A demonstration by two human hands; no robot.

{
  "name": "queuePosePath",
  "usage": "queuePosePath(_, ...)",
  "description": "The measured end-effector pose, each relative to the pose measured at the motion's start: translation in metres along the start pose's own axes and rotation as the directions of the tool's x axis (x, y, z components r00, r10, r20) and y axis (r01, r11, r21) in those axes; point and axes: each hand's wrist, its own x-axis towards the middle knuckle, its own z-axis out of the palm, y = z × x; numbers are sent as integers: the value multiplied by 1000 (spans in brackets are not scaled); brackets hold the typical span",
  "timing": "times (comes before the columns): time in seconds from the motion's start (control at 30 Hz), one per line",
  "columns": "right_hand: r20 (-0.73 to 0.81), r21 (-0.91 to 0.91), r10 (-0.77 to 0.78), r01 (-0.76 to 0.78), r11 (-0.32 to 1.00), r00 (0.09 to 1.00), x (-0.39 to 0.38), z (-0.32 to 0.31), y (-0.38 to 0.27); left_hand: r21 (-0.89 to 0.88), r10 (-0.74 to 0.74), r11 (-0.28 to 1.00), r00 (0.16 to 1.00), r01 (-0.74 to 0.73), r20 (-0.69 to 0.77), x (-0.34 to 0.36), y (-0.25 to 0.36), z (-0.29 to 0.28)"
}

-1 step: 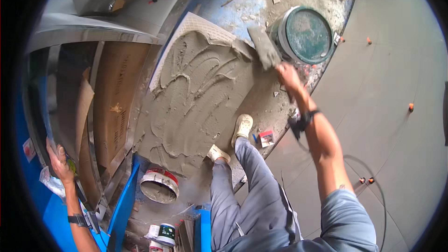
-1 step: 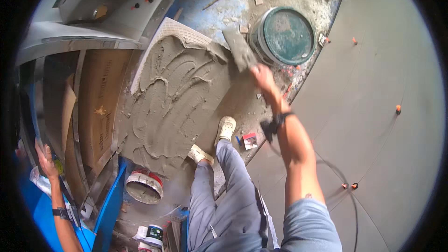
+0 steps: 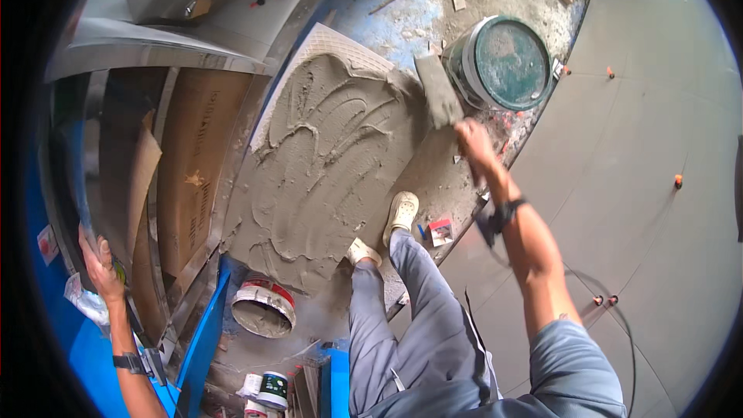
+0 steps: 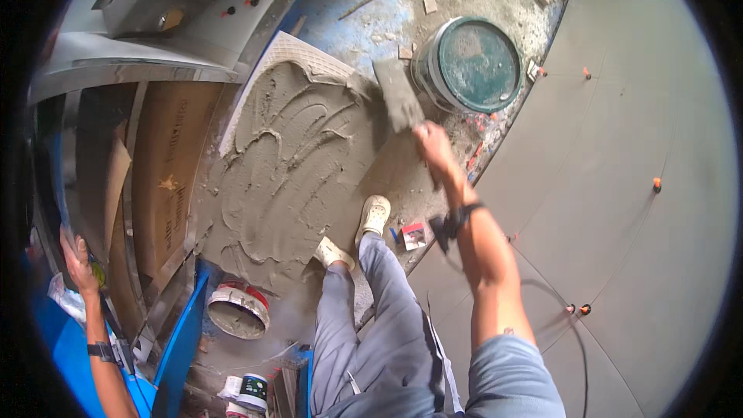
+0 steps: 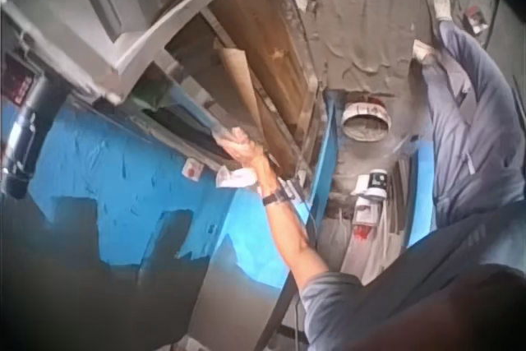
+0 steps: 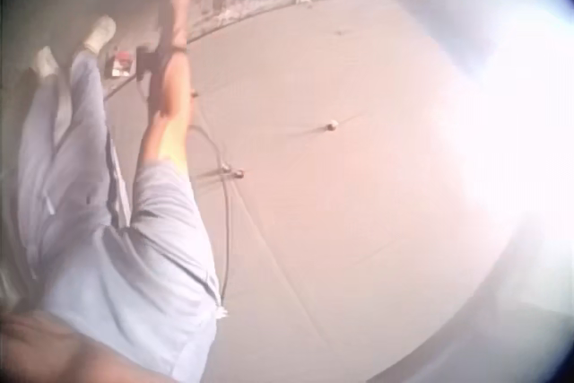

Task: Applying adhesive or mortar to the back of a large tile using a trowel.

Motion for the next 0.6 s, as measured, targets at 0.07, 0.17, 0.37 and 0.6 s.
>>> queuePosePath(0.07,131,499,245,-277,821,961,-68,31,-35,-6,26,1000,1000,-26,-16,-3,5,-5)
queuePosePath(0.17,198,741,455,-436,511,868,-127,96,-71,93,121,989,992,-117,-43,-3,4,-8)
queuePosePath(0.37,242,906,477,-372,200,845,-83,193,-154,50,83,996,994,-80,-66,1,22,-1)
queuePosePath(0.6,394,151,28,-95,984,919,-151,218,-127,19,67,998,992,-66,-105,-4,35,-6)
